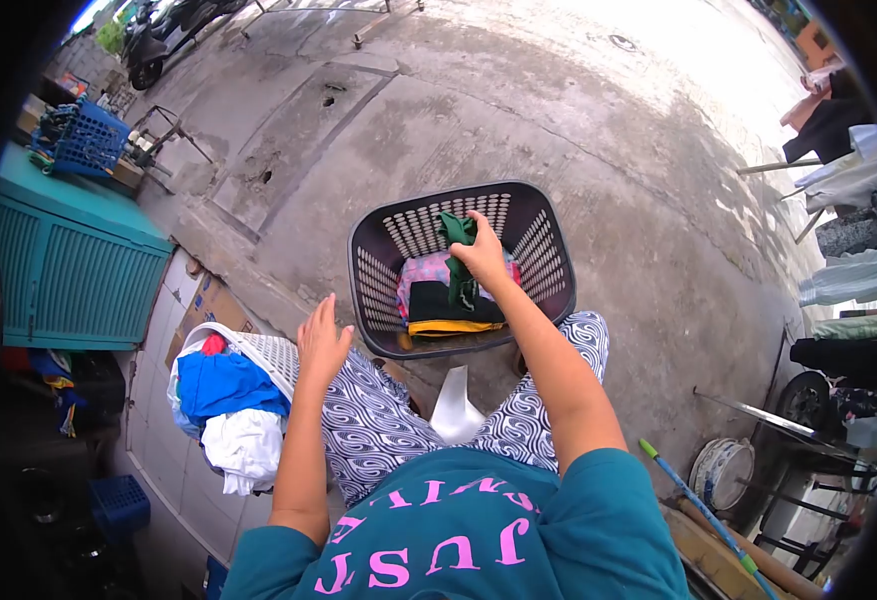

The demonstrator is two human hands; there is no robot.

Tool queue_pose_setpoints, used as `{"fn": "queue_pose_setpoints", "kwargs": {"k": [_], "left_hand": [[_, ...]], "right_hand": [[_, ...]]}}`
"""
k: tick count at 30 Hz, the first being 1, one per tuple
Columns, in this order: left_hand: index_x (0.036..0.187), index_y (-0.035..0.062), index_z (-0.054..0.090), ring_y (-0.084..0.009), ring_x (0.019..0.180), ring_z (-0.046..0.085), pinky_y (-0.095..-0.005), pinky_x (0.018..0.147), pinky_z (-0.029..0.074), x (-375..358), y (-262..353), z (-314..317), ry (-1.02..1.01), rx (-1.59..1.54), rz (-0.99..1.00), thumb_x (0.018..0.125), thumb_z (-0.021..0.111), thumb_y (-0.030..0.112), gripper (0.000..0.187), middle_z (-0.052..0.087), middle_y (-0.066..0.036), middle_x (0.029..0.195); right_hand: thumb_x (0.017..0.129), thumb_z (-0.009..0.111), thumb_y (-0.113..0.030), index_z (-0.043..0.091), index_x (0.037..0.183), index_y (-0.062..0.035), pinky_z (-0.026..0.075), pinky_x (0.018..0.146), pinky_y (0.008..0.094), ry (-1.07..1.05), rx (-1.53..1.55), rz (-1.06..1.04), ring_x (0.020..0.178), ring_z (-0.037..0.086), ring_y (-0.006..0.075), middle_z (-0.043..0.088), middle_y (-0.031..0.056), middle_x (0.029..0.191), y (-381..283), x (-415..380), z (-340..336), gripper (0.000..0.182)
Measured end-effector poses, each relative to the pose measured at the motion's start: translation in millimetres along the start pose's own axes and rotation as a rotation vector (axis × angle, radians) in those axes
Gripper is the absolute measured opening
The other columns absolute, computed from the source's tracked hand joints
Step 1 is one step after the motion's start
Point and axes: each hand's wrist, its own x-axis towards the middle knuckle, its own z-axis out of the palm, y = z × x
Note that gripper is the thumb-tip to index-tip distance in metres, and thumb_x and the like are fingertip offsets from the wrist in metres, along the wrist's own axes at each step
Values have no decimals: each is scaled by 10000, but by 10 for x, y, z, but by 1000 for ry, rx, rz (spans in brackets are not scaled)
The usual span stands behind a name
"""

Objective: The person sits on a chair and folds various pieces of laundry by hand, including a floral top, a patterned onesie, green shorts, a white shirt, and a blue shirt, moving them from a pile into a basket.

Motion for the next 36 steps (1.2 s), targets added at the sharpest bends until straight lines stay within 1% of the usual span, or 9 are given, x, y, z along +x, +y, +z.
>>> {"fn": "queue_pose_setpoints", "kwargs": {"k": [6, 9, 14, 17, 22, 26, 29, 32, 36], "left_hand": [[991, 63, 587, -227, 1002, 515, -386, 955, 289, -268, -155, 66, 30, -40, -9, 738, 594, 199, 287, 580, -68, 1067], [963, 79, 592, -209, 950, 536, -373, 909, 322, -208, -138, 52, 52, -57, -28, 726, 600, 195, 264, 613, -52, 967], [941, 82, 597, -219, 910, 551, -361, 886, 340, -174, -168, 93, 69, -68, -32, 719, 599, 185, 244, 619, -55, 927], [927, 83, 597, -220, 898, 555, -362, 878, 344, -190, -170, 85, 78, -80, -40, 719, 597, 181, 229, 621, -52, 907], [904, 83, 604, -216, 888, 558, -363, 868, 350, -206, -177, 148, 108, -106, -22, 718, 595, 183, 211, 622, -53, 892], [870, 84, 607, -217, 876, 565, -358, 858, 356, -262, -157, 101, 171, -187, 6, 725, 583, 169, 169, 629, -48, 869], [866, 76, 605, -222, 849, 591, -350, 757, 428, -322, -168, 24, 281, -469, -35, 764, 553, 96, 116, 635, -53, 843], [1016, 44, 545, -255, 923, 582, -310, 741, 470, -373, -347, -75, 474, -1028, -269, 778, 536, 17, 240, 610, -93, 952], [1106, 40, 473, -299, 1053, 489, -373, 869, 409, -484, -1275, -443, 784, -221, -356, 747, 562, 32, 370, 501, -148, 1125]], "right_hand": [[636, 666, -166, 329, 1285, -83, 405, 859, 403, 69, -349, -28, 1021, 469, 345, 456, 180, 1049, 160, 118, 192, 736], [657, 724, -219, 267, 1325, -101, 411, 871, 441, 50, -474, -18, 1086, 413, 391, 394, 198, 1193, 409, 162, 607, 817], [770, 589, -255, 509, 1080, -50, 457, 789, 431, -478, -376, -80, 912, 562, 362, 578, 197, 988, 213, -190, 1234, 380], [773, 563, -239, 540, 1053, -52, 449, 789, 406, -872, -276, -341, 931, 566, 322, 593, 181, 994, 183, -618, 1427, 339], [807, 546, -315, 526, 1068, -81, 438, 768, 434, -652, -507, -272, 923, 566, 300, 599, 157, 939, 349, -1294, 1217, 351], [759, 551, -236, 563, 1019, -120, 419, 720, 386, -552, -614, -475, 869, 566, 235, 608, 58, 898, 596, -1372, 954, 285], [734, 558, -174, 583, 989, -102, 431, 732, 382, -569, -601, -476, 866, 574, 259, 613, 87, 900, 711, -1311, 774, 267], [721, 557, -152, 599, 956, -69, 436, 776, 374, -587, -592, -385, 869, 571, 285, 619, 109, 919, 751, -1292, 622, 253], [713, 558, -154, 603, 944, -69, 440, 778, 376, -603, -604, -349, 893, 557, 279, 613, 115, 910, 725, -1265, 586, 250]]}}
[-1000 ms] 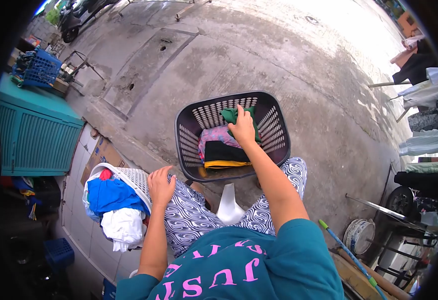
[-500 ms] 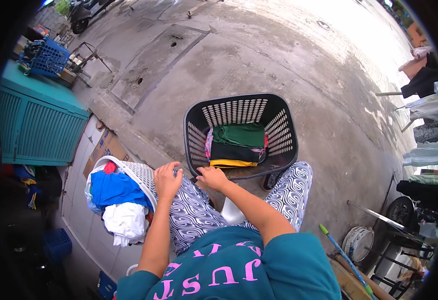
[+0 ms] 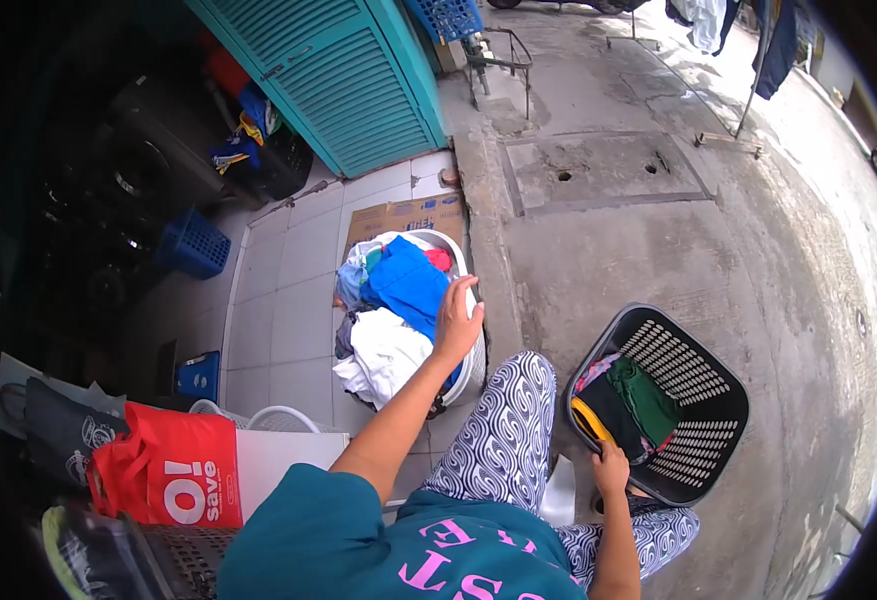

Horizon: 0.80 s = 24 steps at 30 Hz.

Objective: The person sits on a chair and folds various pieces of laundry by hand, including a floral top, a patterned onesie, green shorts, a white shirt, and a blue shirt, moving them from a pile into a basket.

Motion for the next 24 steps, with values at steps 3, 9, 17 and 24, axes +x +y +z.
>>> {"fn": "queue_pose_setpoints", "kwargs": {"k": [3, 9, 17, 24], "left_hand": [[1090, 84, 487, -310, 1071, 462, -420, 872, 384, 273, -711, -431, -111, 286, -100, 742, 579, 147, 365, 484, -126, 1148], [1031, 81, 540, -304, 992, 520, -431, 806, 413, 200, -623, -1467, -522, 452, -226, 775, 581, 228, 298, 545, -114, 1042], [868, 118, 610, -249, 1059, 469, -403, 875, 351, -450, -972, -1517, -581, 624, 274, 668, 595, 66, 207, 515, -97, 1109], [867, 111, 578, -279, 1005, 512, -412, 841, 376, -157, -896, -1655, -809, 451, 121, 766, 556, 185, 128, 587, -92, 986]], "right_hand": [[703, 568, -173, 608, 933, -74, 441, 777, 375, 16, -6, 26, 883, 559, 280, 613, 103, 907, -20, 25, 19, 254], [747, 588, -268, 592, 974, -66, 430, 780, 372, -20, -6, 42, 896, 554, 295, 607, 131, 929, 3, 2, 13, 304], [721, 602, -249, 599, 969, -63, 432, 797, 376, -9, 37, 42, 920, 554, 293, 607, 125, 935, 6, -7, -17, 310], [700, 619, -232, 616, 945, -59, 440, 800, 369, 64, 100, 5, 895, 565, 290, 615, 128, 915, 92, -83, 9, 299]]}}
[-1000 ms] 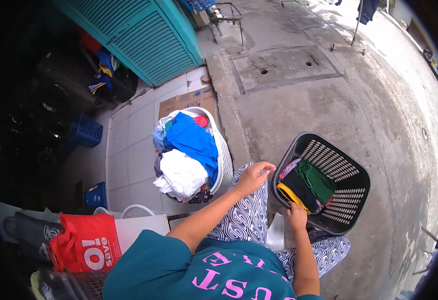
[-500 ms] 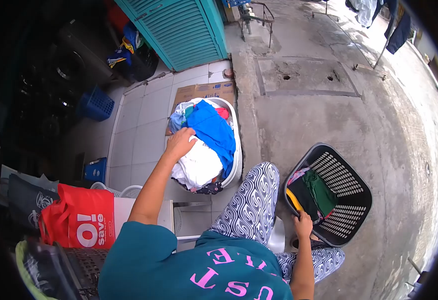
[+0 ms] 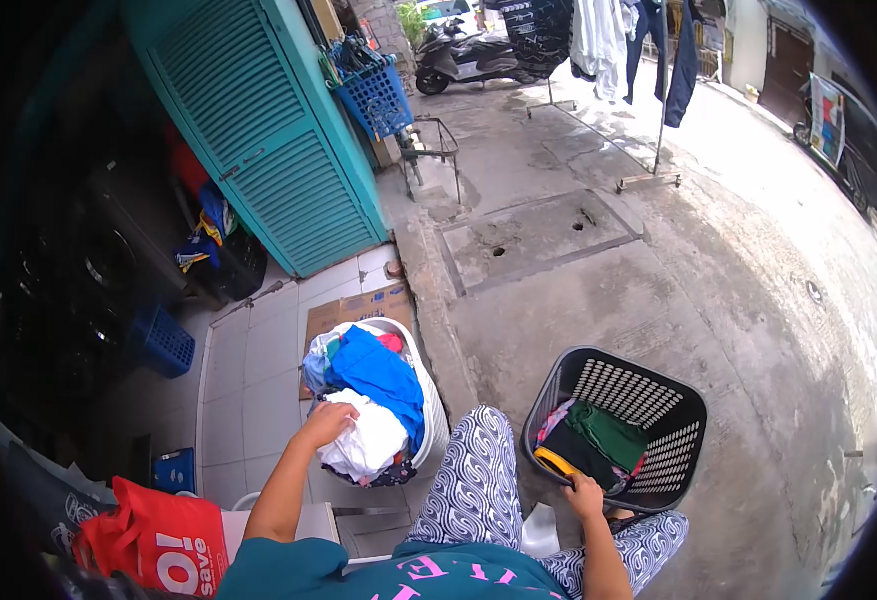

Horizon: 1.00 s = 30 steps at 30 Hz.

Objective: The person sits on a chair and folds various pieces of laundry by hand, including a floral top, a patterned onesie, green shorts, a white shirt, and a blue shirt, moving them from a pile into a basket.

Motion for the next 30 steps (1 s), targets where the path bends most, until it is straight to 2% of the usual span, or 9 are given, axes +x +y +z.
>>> {"fn": "queue_pose_setpoints", "kwargs": {"k": [5, 7, 11, 17, 20, 22, 23, 26, 30], "left_hand": [[973, 86, 526, -278, 896, 570, -362, 755, 422, -140, 247, -722, -124, -424, -142, 807, 523, 221, 214, 613, -123, 900], [936, 59, 508, -98, 794, 481, -237, 715, 391, -246, 775, -1451, -240, -506, -296, 828, 484, 149, 144, 513, -13, 806], [922, 63, 514, -44, 784, 438, -189, 700, 355, -431, 1241, -2242, 4, -747, 59, 845, 471, 89, 92, 482, 20, 840], [939, 58, 533, -41, 798, 469, -169, 727, 367, -303, 1888, -3158, 423, -747, 389, 880, 477, 123, 104, 525, 13, 854], [932, 61, 529, -26, 736, 477, -157, 661, 381, -69, 2159, -3286, 500, -688, 445, 871, 490, 103, 83, 513, 22, 828], [943, 66, 529, -26, 735, 483, -158, 662, 390, 72, 2312, -3309, 578, -620, 425, 874, 488, 111, 93, 521, 18, 838], [950, 67, 528, -27, 745, 484, -162, 670, 393, 111, 2398, -3300, 553, -643, 429, 876, 477, 110, 99, 528, 13, 843], [956, 70, 527, -21, 749, 477, -160, 672, 386, 288, 2590, -3233, 539, -615, 439, 877, 475, 113, 104, 525, 15, 844], [948, 64, 542, -41, 748, 466, -171, 690, 367, 762, 2501, -3212, 568, -433, 319, 877, 463, 121, 120, 533, 18, 836]], "right_hand": [[770, 606, -223, 598, 985, -8, 448, 764, 272, -24, 374, 91, 840, 590, 187, 623, 124, 906, 107, 48, -63, 305], [810, 565, -168, 594, 976, 4, 452, 748, 267, 97, 583, 156, 828, 588, 156, 624, 105, 884, 160, 101, -101, 241], [856, 502, -96, 578, 980, -4, 419, 660, 194, 209, 729, 163, 762, 538, 80, 610, 37, 885, -187, 302, -442, 172], [864, 466, -92, 554, 1037, -22, 415, 644, 218, 255, 846, -297, 817, 531, 93, 565, 42, 1033, -1908, 265, -1280, 206], [757, 604, -493, 439, 1182, -40, 434, 696, 286, 381, 842, -796, 899, 529, 200, 493, 163, 1147, -2273, 49, -1514, 643], [603, 667, -627, 346, 1256, -70, 419, 840, 392, 313, 876, -794, 1047, 506, 260, 397, 176, 1269, -2423, -149, -1591, 917], [593, 736, -523, 341, 1263, -81, 397, 887, 403, 185, 937, -664, 1096, 484, 277, 367, 166, 1304, -2553, -268, -1693, 894], [730, 610, -107, 476, 1121, -26, 425, 814, 287, 156, 499, -529, 976, 552, 189, 549, 120, 1101, -2387, -107, -1583, 420], [796, 556, -59, 564, 931, -6, 420, 653, 213, 80, 1092, -190, 729, 529, 74, 588, 11, 804, -2029, 277, -2022, 146]]}}
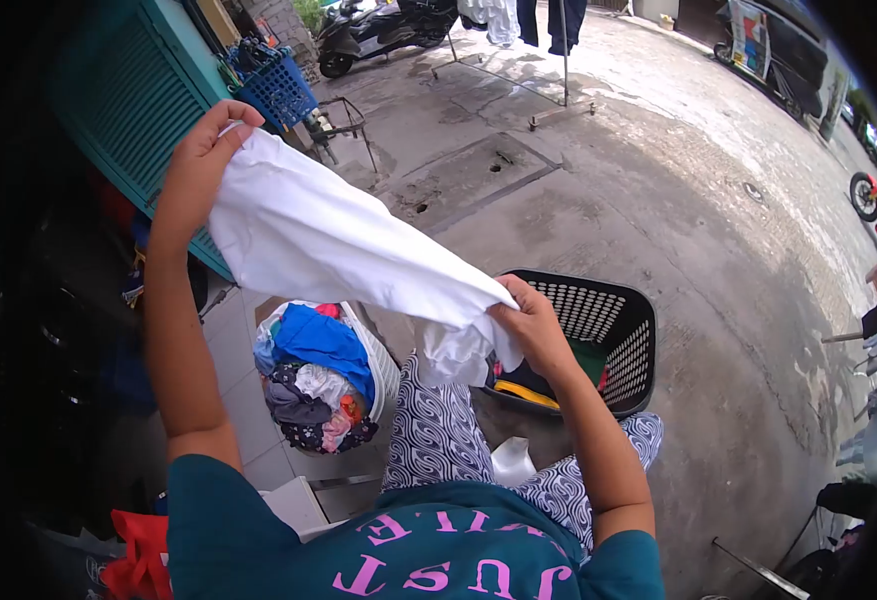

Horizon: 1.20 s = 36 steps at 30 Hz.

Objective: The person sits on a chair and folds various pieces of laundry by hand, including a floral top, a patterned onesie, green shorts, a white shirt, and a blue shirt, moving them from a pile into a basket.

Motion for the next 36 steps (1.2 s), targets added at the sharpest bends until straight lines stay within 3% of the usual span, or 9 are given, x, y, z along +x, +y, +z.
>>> {"fn": "queue_pose_setpoints", "kwargs": {"k": [4, 6, 10, 15, 18, 19, 28, 31, 36], "left_hand": [[960, 52, 555, -59, 745, 476, -188, 689, 383, 229, -607, 155, -136, 84, -87, 866, 473, 117, 141, 556, 8, 824], [958, 40, 560, -67, 749, 486, -193, 684, 396, 252, -957, 337, -288, -383, -206, 851, 492, 104, 142, 566, -6, 820], [950, 36, 561, -72, 756, 495, -200, 683, 408, 190, -1308, 713, -384, -438, -234, 839, 504, 96, 139, 558, -10, 825], [1021, 30, 536, -143, 818, 548, -289, 736, 448, 0, -1064, 1239, -33, 120, 61, 819, 555, 152, 237, 586, -65, 929], [1038, 7, 480, -122, 805, 529, -258, 732, 440, -300, -193, 1597, -565, -667, -162, 816, 595, 195, 314, 538, -42, 897], [1028, 4, 477, -143, 822, 544, -270, 743, 438, -419, -72, 1757, -666, -648, -158, 813, 600, 220, 329, 552, -63, 917], [1078, -9, 435, -331, 940, 532, -372, 799, 423, -931, -413, 2979, -476, -438, 87, 775, 571, 151, 368, 544, -182, 981], [1106, 2, 419, -376, 946, 513, -409, 790, 419, -1045, -437, 3276, -328, -418, 203, 773, 539, 116, 372, 525, -219, 995], [1085, -1, 417, -378, 886, 539, -418, 764, 429, -1043, -484, 3542, -224, -317, 254, 775, 520, 89, 339, 539, -216, 966]], "right_hand": [[868, 542, -241, 593, 871, -32, 412, 558, 188, 27, 9, 30, 619, 519, 49, 577, -8, 729, -525, 228, -731, 215], [873, 533, -274, 598, 862, -35, 410, 554, 185, 36, -124, 16, 611, 518, 48, 576, -9, 722, -666, 329, -930, 248], [882, 519, -303, 606, 864, -27, 412, 523, 189, 118, -137, -15, 584, 521, 52, 573, -6, 700, -741, 410, -955, 290], [870, 549, -269, 577, 830, -49, 415, 454, 218, 107, 274, 89, 523, 514, 65, 563, -12, 672, -686, 559, -623, 225], [865, 557, -256, 548, 816, -72, 436, 502, 229, 31, 330, 116, 571, 520, 68, 555, -11, 705, -595, 678, -354, 191], [858, 566, -241, 544, 826, -69, 442, 525, 234, 20, 339, 103, 597, 527, 75, 559, -4, 725, -595, 693, -277, 176], [818, 590, -132, 543, 1016, -36, 458, 629, 229, 152, 358, -101, 726, 546, 93, 567, 35, 795, -852, 621, -229, 224], [806, 602, -140, 581, 980, -55, 444, 687, 215, -68, 354, -138, 765, 543, 74, 579, 4, 846, -918, 573, -389, 194], [758, 647, -116, 533, 1021, -45, 435, 682, 212, 131, 101, -261, 752, 534, 86, 564, 15, 850, -947, 411, -430, 295]]}}
